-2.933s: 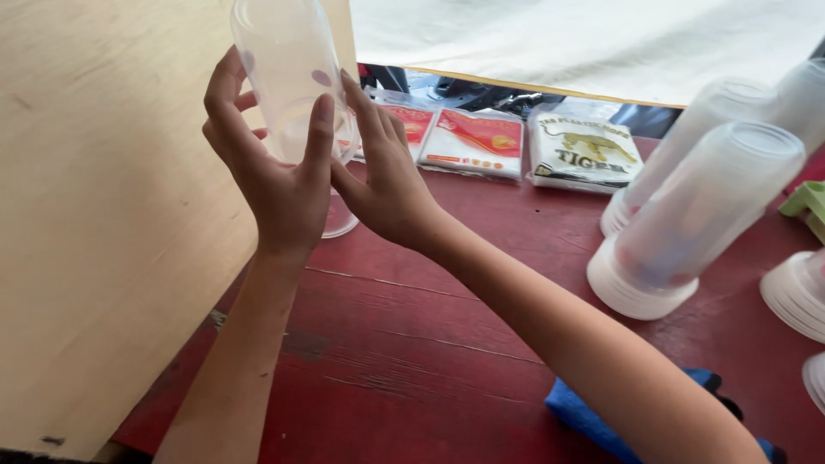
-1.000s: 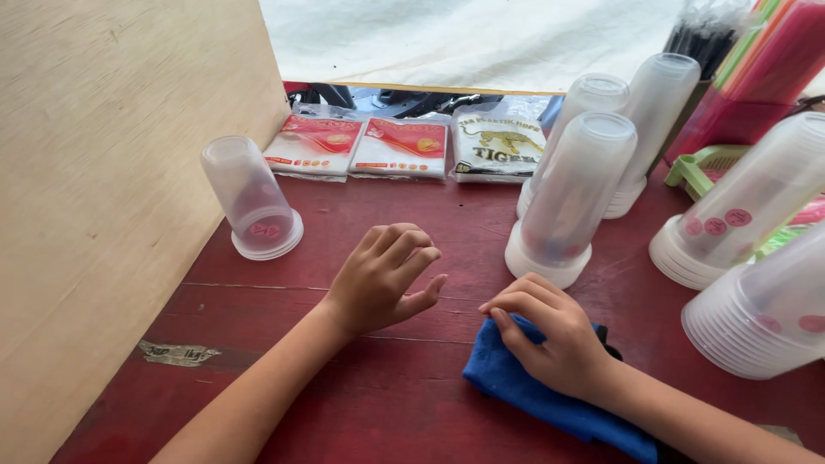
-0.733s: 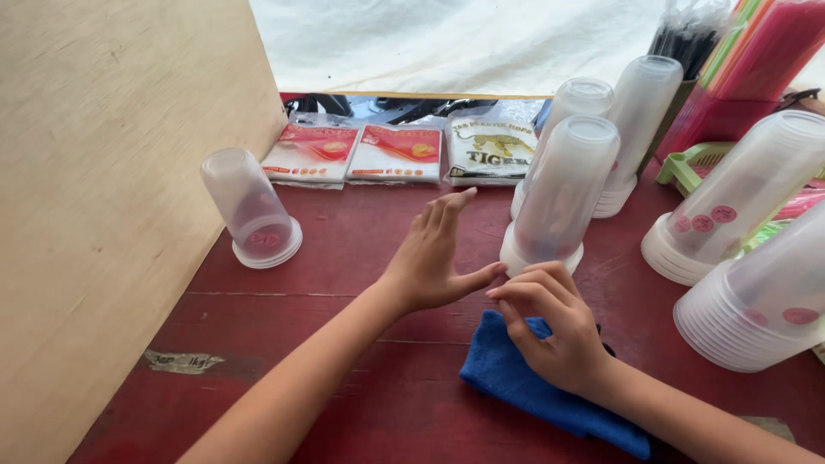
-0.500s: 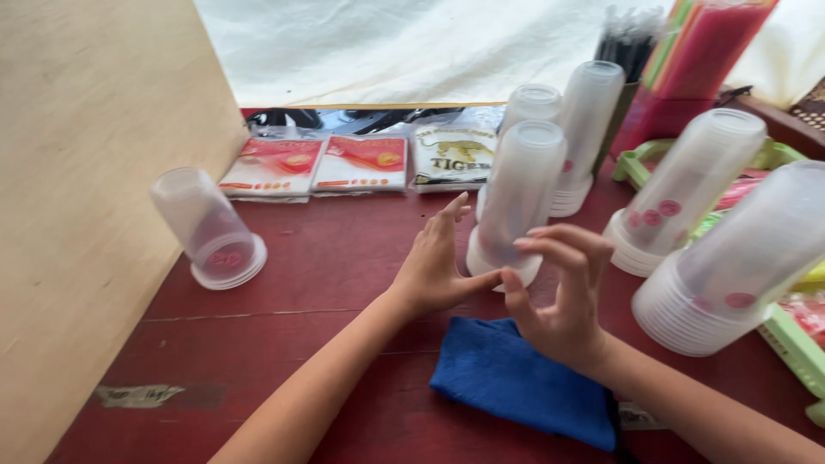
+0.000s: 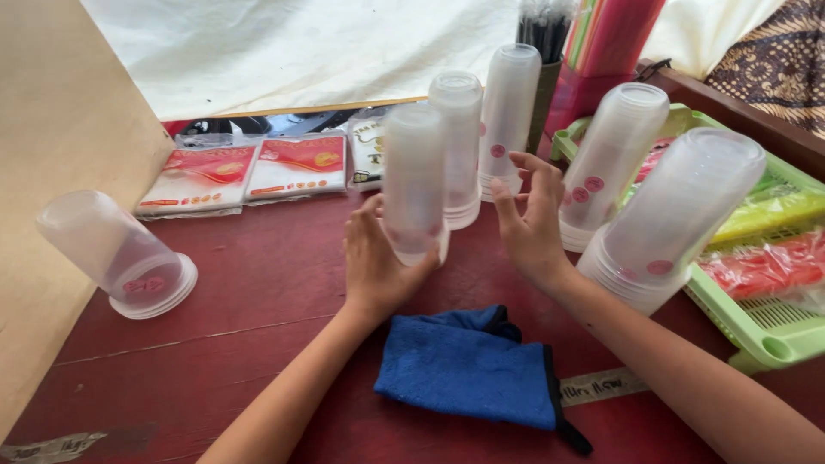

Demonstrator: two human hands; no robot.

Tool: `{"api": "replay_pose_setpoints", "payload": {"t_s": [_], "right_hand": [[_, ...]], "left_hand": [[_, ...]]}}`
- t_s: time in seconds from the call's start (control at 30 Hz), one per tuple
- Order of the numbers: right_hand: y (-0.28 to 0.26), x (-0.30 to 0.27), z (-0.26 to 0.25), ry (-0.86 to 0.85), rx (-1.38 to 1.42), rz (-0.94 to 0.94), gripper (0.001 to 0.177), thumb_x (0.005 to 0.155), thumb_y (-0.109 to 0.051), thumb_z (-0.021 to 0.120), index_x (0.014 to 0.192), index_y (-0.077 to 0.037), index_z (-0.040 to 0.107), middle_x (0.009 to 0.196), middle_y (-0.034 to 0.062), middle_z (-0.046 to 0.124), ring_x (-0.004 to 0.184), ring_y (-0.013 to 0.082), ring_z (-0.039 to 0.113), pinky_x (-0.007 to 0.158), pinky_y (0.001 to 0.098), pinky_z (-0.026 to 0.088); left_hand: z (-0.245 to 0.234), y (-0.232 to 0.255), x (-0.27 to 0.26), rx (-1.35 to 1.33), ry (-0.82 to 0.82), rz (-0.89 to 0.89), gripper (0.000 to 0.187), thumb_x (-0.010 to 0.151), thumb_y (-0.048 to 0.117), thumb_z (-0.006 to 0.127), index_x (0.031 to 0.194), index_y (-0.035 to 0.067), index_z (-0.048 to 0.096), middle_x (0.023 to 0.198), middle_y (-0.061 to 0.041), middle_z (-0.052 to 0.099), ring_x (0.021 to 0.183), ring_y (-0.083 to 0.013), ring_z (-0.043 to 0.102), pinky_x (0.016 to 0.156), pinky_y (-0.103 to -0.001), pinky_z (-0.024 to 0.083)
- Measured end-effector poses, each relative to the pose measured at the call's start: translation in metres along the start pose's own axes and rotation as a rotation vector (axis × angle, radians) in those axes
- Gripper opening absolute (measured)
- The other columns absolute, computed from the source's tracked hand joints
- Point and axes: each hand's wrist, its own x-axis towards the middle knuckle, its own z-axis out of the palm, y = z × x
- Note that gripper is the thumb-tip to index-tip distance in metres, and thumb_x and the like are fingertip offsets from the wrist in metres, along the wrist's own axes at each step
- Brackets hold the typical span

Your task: Wiping plastic cups with a cloth to clean them.

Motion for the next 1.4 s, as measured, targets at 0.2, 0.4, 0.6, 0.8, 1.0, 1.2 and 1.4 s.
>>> {"api": "replay_pose_setpoints", "payload": {"t_s": [0.2,0.4,0.6,0.8,1.0,1.2,1.4], "right_hand": [[-0.049,0.002,-0.011,-0.074,-0.073,-0.253,0.039,0.098,-0.018,0.067,0.134,-0.010,0.054,0.123,0.0103,0.047,0.116,0.0301,0.043,0.098,0.0421,0.039],[-0.132,0.033,-0.089,-0.365,-0.464,-0.584,0.036,0.097,-0.035,0.070,0.121,-0.008,0.064,0.130,0.0125,0.057,0.126,0.0318,0.044,0.111,0.0439,0.034],[-0.116,0.032,-0.180,-0.091,-0.639,-0.561,0.036,0.109,-0.018,0.065,0.136,0.005,0.060,0.139,0.0244,0.056,0.135,0.0395,0.046,0.114,0.0483,0.031],[-0.011,0.019,-0.211,-0.022,-0.099,-0.228,0.060,0.099,-0.043,0.058,0.141,-0.003,0.039,0.149,0.0194,0.047,0.127,0.0291,0.055,0.104,0.0403,0.046],[-0.002,0.011,-0.198,-0.096,0.258,-0.056,0.077,0.089,-0.058,0.068,0.140,-0.006,0.042,0.142,0.0154,0.051,0.133,0.0260,0.055,0.104,0.0363,0.056],[0.014,0.004,-0.177,-0.045,0.138,-0.129,0.105,0.077,-0.035,0.092,0.155,-0.005,0.029,0.143,0.0188,0.052,0.132,0.0222,0.051,0.115,0.0427,0.041],[0.003,-0.004,-0.167,0.106,0.096,-0.057,0.087,0.085,-0.029,0.087,0.151,-0.005,0.036,0.138,0.0189,0.058,0.130,0.0218,0.055,0.115,0.0439,0.042]], "left_hand": [[0.001,0.002,0.003,-0.066,0.011,-0.124,0.094,0.067,0.042,0.087,0.141,0.012,0.037,0.124,-0.016,0.052,0.120,-0.0430,0.053,0.098,-0.057,0.045],[-0.001,0.008,-0.005,0.096,0.044,0.055,0.124,0.076,0.054,0.077,0.163,0.012,-0.001,0.169,-0.022,0.019,0.153,-0.0438,0.028,0.112,-0.067,0.028],[-0.003,0.010,0.000,0.446,0.109,0.749,0.086,0.091,0.045,0.074,0.162,0.020,0.032,0.167,-0.027,0.026,0.157,-0.0429,0.020,0.125,-0.071,0.012],[-0.044,0.124,0.029,0.138,-0.193,1.023,0.070,0.096,0.033,0.067,0.153,0.001,0.043,0.158,-0.017,0.048,0.153,-0.0342,0.034,0.129,-0.051,0.019],[0.055,0.169,0.000,-0.209,-0.697,0.470,0.136,0.073,0.067,0.080,0.160,-0.004,0.003,0.166,-0.032,0.018,0.151,-0.0500,0.022,0.111,-0.055,0.032],[0.115,0.166,-0.026,-0.545,-0.481,0.318,0.114,0.065,0.049,0.093,0.148,-0.005,0.037,0.132,-0.027,0.056,0.126,-0.0463,0.057,0.111,-0.051,0.044],[0.100,0.172,-0.027,-0.768,-0.556,0.205,0.116,0.069,0.042,0.090,0.155,-0.001,0.026,0.146,-0.035,0.046,0.137,-0.0511,0.046,0.116,-0.054,0.039]]}}
